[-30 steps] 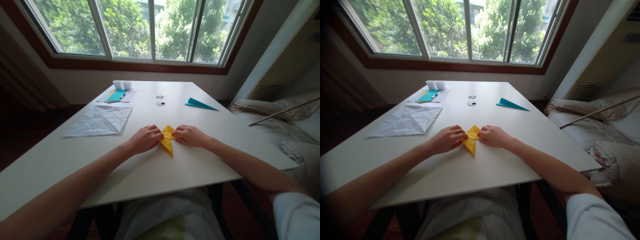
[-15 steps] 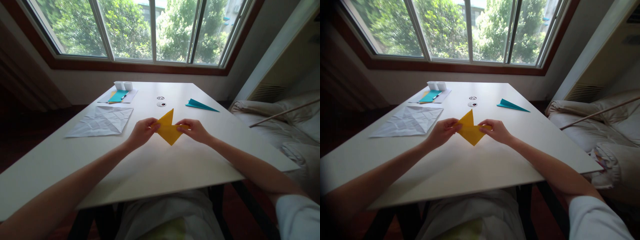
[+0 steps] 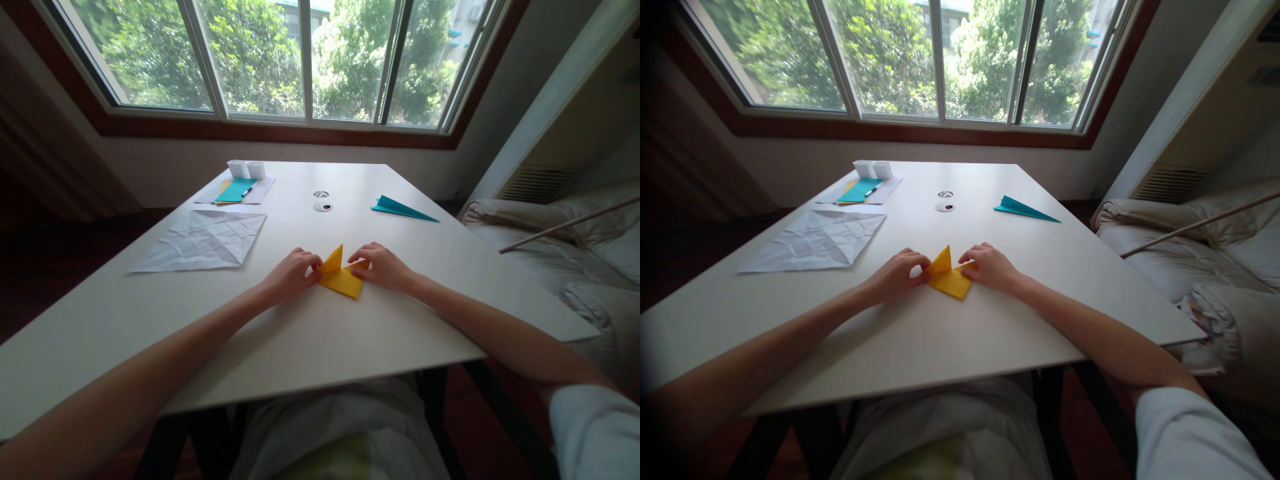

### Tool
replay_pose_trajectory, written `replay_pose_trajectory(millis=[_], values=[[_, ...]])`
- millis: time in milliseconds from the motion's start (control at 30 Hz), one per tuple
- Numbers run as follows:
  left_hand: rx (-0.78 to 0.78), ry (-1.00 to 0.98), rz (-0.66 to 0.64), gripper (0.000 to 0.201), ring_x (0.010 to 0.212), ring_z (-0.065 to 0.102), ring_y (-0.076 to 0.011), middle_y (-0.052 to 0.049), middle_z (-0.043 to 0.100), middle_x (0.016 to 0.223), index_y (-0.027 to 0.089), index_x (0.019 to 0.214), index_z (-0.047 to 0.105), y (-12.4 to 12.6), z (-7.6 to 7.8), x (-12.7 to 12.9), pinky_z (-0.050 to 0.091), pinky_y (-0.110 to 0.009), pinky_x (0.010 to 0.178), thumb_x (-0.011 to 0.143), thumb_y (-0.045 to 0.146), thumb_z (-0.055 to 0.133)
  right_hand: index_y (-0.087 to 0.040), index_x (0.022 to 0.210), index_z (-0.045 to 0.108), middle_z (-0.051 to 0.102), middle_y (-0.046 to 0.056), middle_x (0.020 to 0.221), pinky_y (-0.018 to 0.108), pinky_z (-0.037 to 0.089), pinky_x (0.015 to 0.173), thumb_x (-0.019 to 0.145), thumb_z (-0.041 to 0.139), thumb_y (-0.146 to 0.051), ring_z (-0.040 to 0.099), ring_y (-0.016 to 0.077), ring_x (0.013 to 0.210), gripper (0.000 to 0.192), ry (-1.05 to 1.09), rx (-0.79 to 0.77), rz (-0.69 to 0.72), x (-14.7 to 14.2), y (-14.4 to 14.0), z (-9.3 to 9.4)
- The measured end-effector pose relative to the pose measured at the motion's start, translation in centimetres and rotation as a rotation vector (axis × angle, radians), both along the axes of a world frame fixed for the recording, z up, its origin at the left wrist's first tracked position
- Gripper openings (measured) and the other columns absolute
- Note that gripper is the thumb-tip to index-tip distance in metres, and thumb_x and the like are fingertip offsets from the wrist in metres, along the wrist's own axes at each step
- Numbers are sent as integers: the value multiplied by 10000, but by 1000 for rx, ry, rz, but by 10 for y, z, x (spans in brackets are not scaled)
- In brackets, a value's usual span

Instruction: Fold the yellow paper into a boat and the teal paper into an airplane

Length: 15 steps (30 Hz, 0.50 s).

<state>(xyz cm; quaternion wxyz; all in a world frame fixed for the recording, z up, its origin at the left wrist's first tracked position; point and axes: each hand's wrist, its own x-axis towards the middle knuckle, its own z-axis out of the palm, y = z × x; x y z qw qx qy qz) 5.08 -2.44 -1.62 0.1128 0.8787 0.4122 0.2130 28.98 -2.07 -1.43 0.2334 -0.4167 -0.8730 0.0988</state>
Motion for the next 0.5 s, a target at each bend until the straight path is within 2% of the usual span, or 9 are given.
replay_pose_trajectory(millis=[100, 167, 233, 333, 500], values=[[13, 16, 4, 129, 796, 512, -201, -31, 624, 785, 184, 808, 604, 2, -4, 0, 414, -325, 728, 755, 243, 503, -202, 828, 651, 630, 58, 911, 330, 385, 792, 781, 557, -204, 526, 188, 894, 105, -111, 150, 55, -2, -2, 0], [0, 5, 15, 135, 783, 514, -197, -28, 623, 778, 190, 819, 609, 4, -5, 0, 415, -325, 729, 752, 253, 510, -217, 852, 652, 629, 53, 921, 337, 365, 810, 807, 503, -147, 533, 176, 891, 170, -179, 179, 148, -2, -4, 1], [-5, -3, 11, 137, 770, 515, -192, -21, 622, 764, 194, 823, 613, 4, -6, -1, 413, -325, 733, 753, 261, 516, -213, 880, 651, 632, 52, 923, 314, 373, 801, 816, 452, -101, 552, 156, 864, 237, -202, 153, 255, -2, -5, 2], [14, -10, -41, 140, 784, 514, -189, -24, 624, 775, 193, 831, 620, 5, -5, -2, 412, -321, 745, 771, 259, 512, -194, 903, 652, 639, 59, 907, 278, 405, 765, 830, 448, -141, 572, 144, 818, 224, -181, 104, 347, -1, -6, 5], [43, 20, -195, 178, 836, 508, -181, -52, 624, 817, 187, 869, 654, 7, -1, -7, 418, -292, 755, 812, 232, 491, -190, 893, 638, 644, 49, 865, 280, 426, 747, 836, 496, -252, 580, 141, 761, 165, -176, 47, 316, 0, -5, 8]])
